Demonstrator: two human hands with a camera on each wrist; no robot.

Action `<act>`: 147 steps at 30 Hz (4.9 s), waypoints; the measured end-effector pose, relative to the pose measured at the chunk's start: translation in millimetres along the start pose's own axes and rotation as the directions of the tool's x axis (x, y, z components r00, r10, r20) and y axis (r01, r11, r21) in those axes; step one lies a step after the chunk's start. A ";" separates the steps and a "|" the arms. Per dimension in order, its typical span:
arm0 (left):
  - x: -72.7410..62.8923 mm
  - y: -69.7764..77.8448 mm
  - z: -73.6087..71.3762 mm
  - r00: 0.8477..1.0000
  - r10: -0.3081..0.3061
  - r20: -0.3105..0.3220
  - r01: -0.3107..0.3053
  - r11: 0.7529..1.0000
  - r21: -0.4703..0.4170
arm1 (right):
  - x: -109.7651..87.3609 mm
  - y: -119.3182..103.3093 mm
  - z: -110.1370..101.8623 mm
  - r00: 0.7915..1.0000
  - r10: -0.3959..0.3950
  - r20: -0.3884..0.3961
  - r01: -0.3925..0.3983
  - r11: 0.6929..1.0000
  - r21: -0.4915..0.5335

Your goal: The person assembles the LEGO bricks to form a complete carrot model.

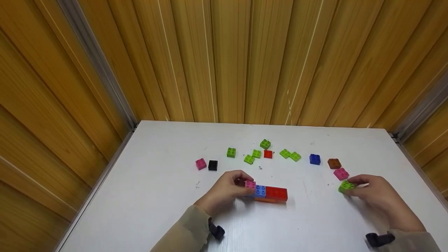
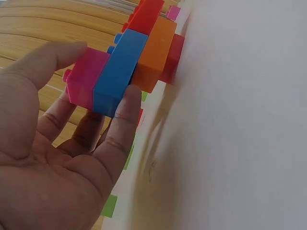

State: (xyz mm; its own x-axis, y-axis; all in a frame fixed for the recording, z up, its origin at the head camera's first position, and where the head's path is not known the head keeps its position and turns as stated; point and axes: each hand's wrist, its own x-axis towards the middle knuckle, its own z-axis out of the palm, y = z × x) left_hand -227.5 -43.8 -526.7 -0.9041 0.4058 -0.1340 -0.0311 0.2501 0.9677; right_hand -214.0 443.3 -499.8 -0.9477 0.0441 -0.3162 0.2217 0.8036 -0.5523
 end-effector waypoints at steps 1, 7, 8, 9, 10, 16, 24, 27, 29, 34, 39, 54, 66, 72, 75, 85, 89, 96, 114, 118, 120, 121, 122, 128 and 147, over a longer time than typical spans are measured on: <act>-0.4 0.0 0.0 1.000 -0.002 -0.001 0.002 1.000 -0.003 | -0.5 -1.3 -1.1 1.000 0.001 -0.003 -0.001 1.000 0.005; -1.5 -2.7 0.5 1.000 0.003 -0.006 -0.004 0.999 -0.038 | -2.7 -17.1 -4.5 0.997 -0.050 -0.059 0.052 0.998 0.031; -1.4 -3.1 0.9 1.000 0.010 -0.007 -0.010 0.999 -0.039 | -2.9 -20.9 -4.0 0.995 -0.065 -0.072 0.067 0.997 0.037; -1.1 -3.8 1.1 1.000 0.015 -0.008 -0.015 0.999 -0.040 | -3.1 -25.1 -3.1 0.994 -0.077 -0.082 0.081 0.996 0.045; -0.9 -4.4 1.2 1.000 0.020 -0.009 -0.020 0.999 -0.041 | -3.0 -29.4 -2.1 0.992 -0.087 -0.089 0.092 0.994 0.059; 0.6 -4.1 1.8 0.999 0.031 -0.013 -0.031 0.998 -0.047 | -0.9 -59.4 4.5 0.985 -0.120 -0.126 0.137 0.982 0.129; 1.3 -1.6 0.6 1.000 0.019 -0.022 -0.020 0.999 -0.038 | 2.3 -91.7 14.7 0.974 -0.170 -0.152 0.197 0.964 0.181; 2.0 -2.0 -0.1 1.000 0.017 -0.023 -0.018 0.999 -0.031 | 3.8 -99.9 17.9 0.969 -0.188 -0.159 0.217 0.957 0.190; 2.5 -2.2 -0.3 1.000 0.011 -0.022 -0.012 1.000 -0.029 | 4.9 -104.5 20.0 0.966 -0.203 -0.158 0.233 0.952 0.197; 2.4 -2.8 -0.6 1.000 0.002 -0.026 -0.003 0.999 -0.033 | 5.8 -113.2 25.8 0.963 -0.229 -0.144 0.256 0.943 0.213; 1.5 -3.6 -0.3 0.999 -0.003 -0.045 0.002 1.000 -0.021 | 4.1 -119.2 34.7 0.949 -0.281 -0.145 0.310 0.917 0.251; 1.6 -1.7 -0.1 0.998 -0.032 -0.054 0.034 0.999 0.026 | 4.3 -125.5 57.9 0.936 -0.347 -0.059 0.348 0.890 0.293; 0.6 0.2 1.6 0.998 -0.017 -0.058 0.019 0.999 0.042 | 5.6 -130.5 75.1 0.915 -0.402 0.030 0.373 0.874 0.310; -0.6 -1.1 1.1 0.998 0.017 -0.067 -0.013 0.998 0.057 | 7.2 -135.0 85.7 0.933 -0.348 0.097 0.296 0.890 0.347; 0.1 -1.9 1.1 0.998 0.008 -0.062 -0.004 0.998 0.056 | 6.8 -135.8 89.8 0.936 -0.329 0.129 0.262 0.892 0.368; 2.7 -1.4 2.4 0.998 -0.020 -0.061 0.024 0.998 0.056 | 9.3 -134.4 97.7 0.930 -0.312 0.196 0.186 0.857 0.480; 2.2 -0.8 2.7 0.998 -0.032 -0.060 0.035 0.998 0.050 | 12.8 -131.3 102.1 0.922 -0.315 0.226 0.155 0.833 0.530; 1.4 -1.5 2.8 0.997 -0.037 -0.061 0.040 0.998 0.042 | 16.9 -126.5 108.3 0.911 -0.338 0.237 0.143 0.797 0.587; 0.2 -0.4 2.6 0.997 -0.029 -0.074 0.035 0.997 0.070 | 14.5 -130.3 108.2 0.928 -0.313 0.202 0.165 0.831 0.531; 0.5 0.1 3.2 0.997 -0.032 -0.073 0.037 0.997 0.065 | 13.3 -130.0 108.6 0.932 -0.301 0.201 0.157 0.837 0.525; 0.6 0.3 3.3 0.997 -0.034 -0.073 0.039 0.997 0.062 | 12.8 -130.2 109.3 0.934 -0.295 0.199 0.154 0.839 0.523; 0.8 0.1 3.3 0.997 -0.034 -0.074 0.039 0.997 0.064 | 12.5 -130.6 109.6 0.936 -0.293 0.196 0.154 0.839 0.522; 0.8 0.1 3.4 0.997 -0.033 -0.074 0.038 0.997 0.064 | 12.0 -131.4 110.0 0.938 -0.288 0.193 0.150 0.840 0.521; 0.1 -0.6 3.4 0.997 -0.021 -0.073 0.025 0.998 0.066 | 10.4 -133.9 111.2 0.944 -0.279 0.178 0.151 0.840 0.521; 1.8 -1.4 -25.0 0.974 -0.072 -0.216 0.080 0.996 0.028 | 11.8 -133.2 112.4 0.943 -0.273 0.192 0.138 0.844 0.519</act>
State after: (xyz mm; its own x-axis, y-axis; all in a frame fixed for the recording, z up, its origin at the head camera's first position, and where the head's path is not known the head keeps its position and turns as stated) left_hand -239.7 -65.5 -523.0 -0.9703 0.1870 -0.1538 -0.0912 0.3064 0.9475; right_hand -228.9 270.0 -516.7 -0.9096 -0.2916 -0.2959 0.1753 0.3763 -0.9097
